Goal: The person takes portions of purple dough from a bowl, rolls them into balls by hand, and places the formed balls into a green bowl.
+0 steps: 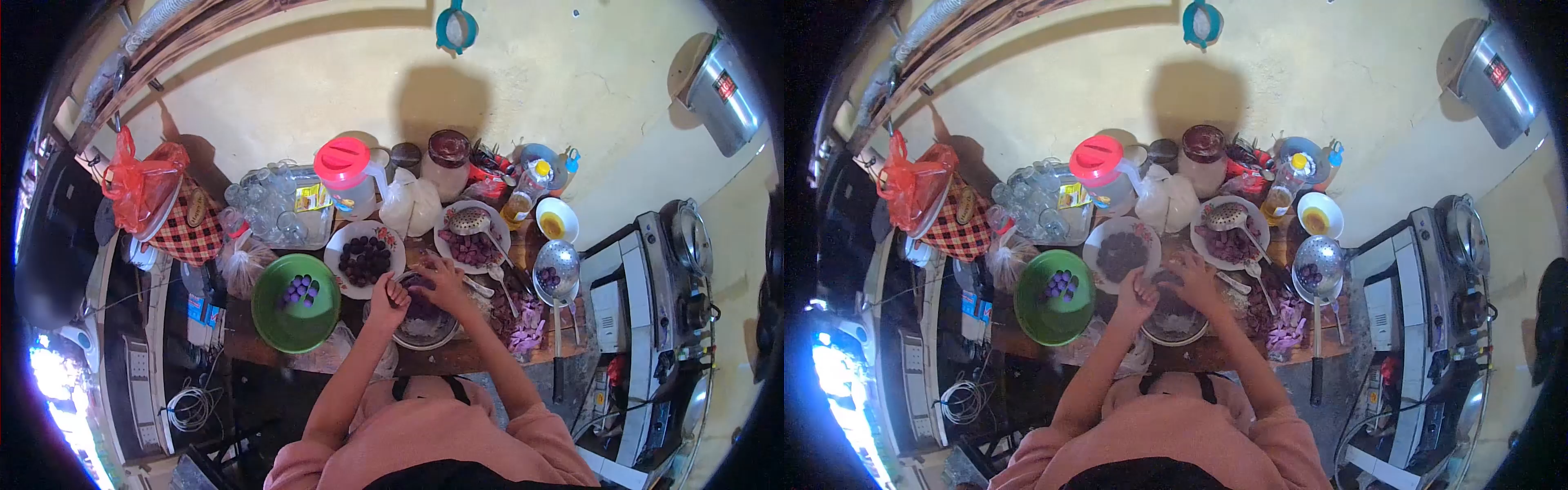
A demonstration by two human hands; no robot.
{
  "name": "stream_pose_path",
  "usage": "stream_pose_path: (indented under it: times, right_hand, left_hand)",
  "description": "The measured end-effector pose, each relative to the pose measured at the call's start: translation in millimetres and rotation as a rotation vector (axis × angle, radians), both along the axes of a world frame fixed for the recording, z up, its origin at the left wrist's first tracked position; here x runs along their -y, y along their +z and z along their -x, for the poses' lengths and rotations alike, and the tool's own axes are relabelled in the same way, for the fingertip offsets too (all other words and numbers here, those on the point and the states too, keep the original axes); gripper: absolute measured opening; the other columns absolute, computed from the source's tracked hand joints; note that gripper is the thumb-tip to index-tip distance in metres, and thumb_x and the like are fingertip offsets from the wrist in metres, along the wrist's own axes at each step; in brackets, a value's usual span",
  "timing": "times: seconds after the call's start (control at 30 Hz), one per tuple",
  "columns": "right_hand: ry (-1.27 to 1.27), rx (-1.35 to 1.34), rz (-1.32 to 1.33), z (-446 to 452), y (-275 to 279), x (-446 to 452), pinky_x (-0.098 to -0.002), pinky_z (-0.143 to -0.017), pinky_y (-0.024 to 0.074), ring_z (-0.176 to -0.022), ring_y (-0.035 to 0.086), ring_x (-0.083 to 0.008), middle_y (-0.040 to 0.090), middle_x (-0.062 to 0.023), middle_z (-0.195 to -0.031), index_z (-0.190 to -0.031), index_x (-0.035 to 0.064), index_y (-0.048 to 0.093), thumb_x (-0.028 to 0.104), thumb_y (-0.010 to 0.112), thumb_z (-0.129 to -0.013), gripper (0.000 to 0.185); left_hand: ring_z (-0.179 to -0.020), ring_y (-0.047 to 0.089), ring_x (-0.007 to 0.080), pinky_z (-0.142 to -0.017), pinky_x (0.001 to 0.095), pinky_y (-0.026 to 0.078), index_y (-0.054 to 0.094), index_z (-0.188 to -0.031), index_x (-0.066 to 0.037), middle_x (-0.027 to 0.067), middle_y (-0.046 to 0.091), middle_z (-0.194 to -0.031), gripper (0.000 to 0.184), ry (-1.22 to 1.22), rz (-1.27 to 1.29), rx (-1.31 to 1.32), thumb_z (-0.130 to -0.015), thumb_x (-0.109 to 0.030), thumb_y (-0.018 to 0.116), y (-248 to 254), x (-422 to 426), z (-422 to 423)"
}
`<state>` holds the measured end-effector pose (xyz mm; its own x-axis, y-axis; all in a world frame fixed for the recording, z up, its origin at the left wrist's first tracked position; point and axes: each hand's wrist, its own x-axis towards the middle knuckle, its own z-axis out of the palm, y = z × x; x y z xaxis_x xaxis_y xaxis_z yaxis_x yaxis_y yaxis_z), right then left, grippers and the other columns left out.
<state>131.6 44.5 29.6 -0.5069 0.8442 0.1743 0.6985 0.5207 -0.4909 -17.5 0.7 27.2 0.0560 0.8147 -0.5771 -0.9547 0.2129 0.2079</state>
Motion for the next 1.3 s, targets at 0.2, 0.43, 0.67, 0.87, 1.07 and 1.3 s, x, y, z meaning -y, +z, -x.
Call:
stream_pose_path:
  times: [0.2, 0.43, 0.67, 0.87, 1.07, 1.3]
  right_hand:
    - [-0.073, -0.070, -0.088, 6.7, -27.7, 1.5, -0.0437, -0.087, 0.0267, -0.113, 0.039, -0.0217, 0.050, 0.0030, -0.119, -0.094, 0.0221, 0.068, 0.029, 0.070, -0.068, 0.027]
    - [-0.170, -0.202, -0.058, 13.8, -38.5, 0.3, -0.0423, -0.086, 0.0255, -0.111, 0.041, -0.0202, 0.055, 0.0032, -0.111, -0.082, 0.0166, 0.070, 0.023, 0.072, -0.064, 0.020]
    - [-0.239, -0.322, -0.044, 18.9, -42.8, 1.8, -0.0418, -0.085, 0.0314, -0.105, 0.047, -0.0232, 0.057, -0.0005, -0.105, -0.082, 0.0112, 0.069, 0.017, 0.071, -0.064, 0.019]
    - [-0.124, -0.671, 0.118, 11.8, -2.5, 5.1, -0.0462, -0.091, 0.0312, -0.110, 0.044, -0.0274, 0.058, -0.0048, -0.108, -0.083, 0.0151, 0.071, 0.021, 0.070, -0.069, 0.016]
    - [0.030, -0.079, -0.170, 15.3, 29.1, 51.2, -0.0485, -0.100, 0.0164, -0.123, 0.032, -0.0287, 0.038, -0.0060, -0.135, -0.107, 0.0197, 0.064, 0.033, 0.052, -0.085, 0.029]
    - [-0.036, 0.012, -0.256, -6.7, 59.2, 55.3, -0.0492, -0.103, 0.0088, -0.130, 0.021, -0.0315, 0.026, -0.0065, -0.142, -0.121, 0.0214, 0.054, 0.033, 0.037, -0.092, 0.036]
  left_hand:
    - [-0.045, 0.041, 0.0146, -0.044, 0.0281, 0.038, 0.035, -0.046, -0.011, 0.0012, 0.037, -0.046, 0.043, 0.069, 0.077, 0.041, -0.083, -0.021, 0.055, 8.3, -0.2, -0.2]
    - [-0.074, 0.061, 0.0243, -0.066, 0.0333, 0.055, 0.051, -0.066, -0.005, 0.0102, 0.058, -0.072, 0.023, 0.084, 0.039, 0.129, -0.084, -0.020, 0.055, -13.1, 0.1, 6.3]
    - [-0.104, 0.054, 0.0338, -0.091, 0.0412, 0.046, 0.045, -0.105, 0.004, 0.0183, 0.055, -0.105, 0.031, 0.187, -0.036, 0.096, -0.087, -0.021, 0.049, 1.1, 3.5, 5.3]
    - [-0.103, 0.054, 0.0315, -0.092, 0.0392, 0.044, 0.052, -0.103, 0.002, 0.0173, 0.056, -0.106, 0.033, 0.121, -0.095, 0.066, -0.087, -0.027, 0.045, -23.9, 1.3, 4.2]
    - [-0.084, 0.060, 0.0223, -0.078, 0.0322, 0.050, 0.058, -0.090, -0.003, 0.0087, 0.061, -0.088, 0.026, -0.050, -0.045, -0.041, -0.086, -0.027, 0.047, -1.5, -8.1, -19.2]
    - [-0.068, 0.051, 0.0157, -0.061, 0.0295, 0.042, 0.050, -0.077, -0.011, 0.0025, 0.050, -0.073, 0.020, -0.090, 0.102, -0.313, -0.086, -0.029, 0.051, -8.7, -11.5, -32.5]
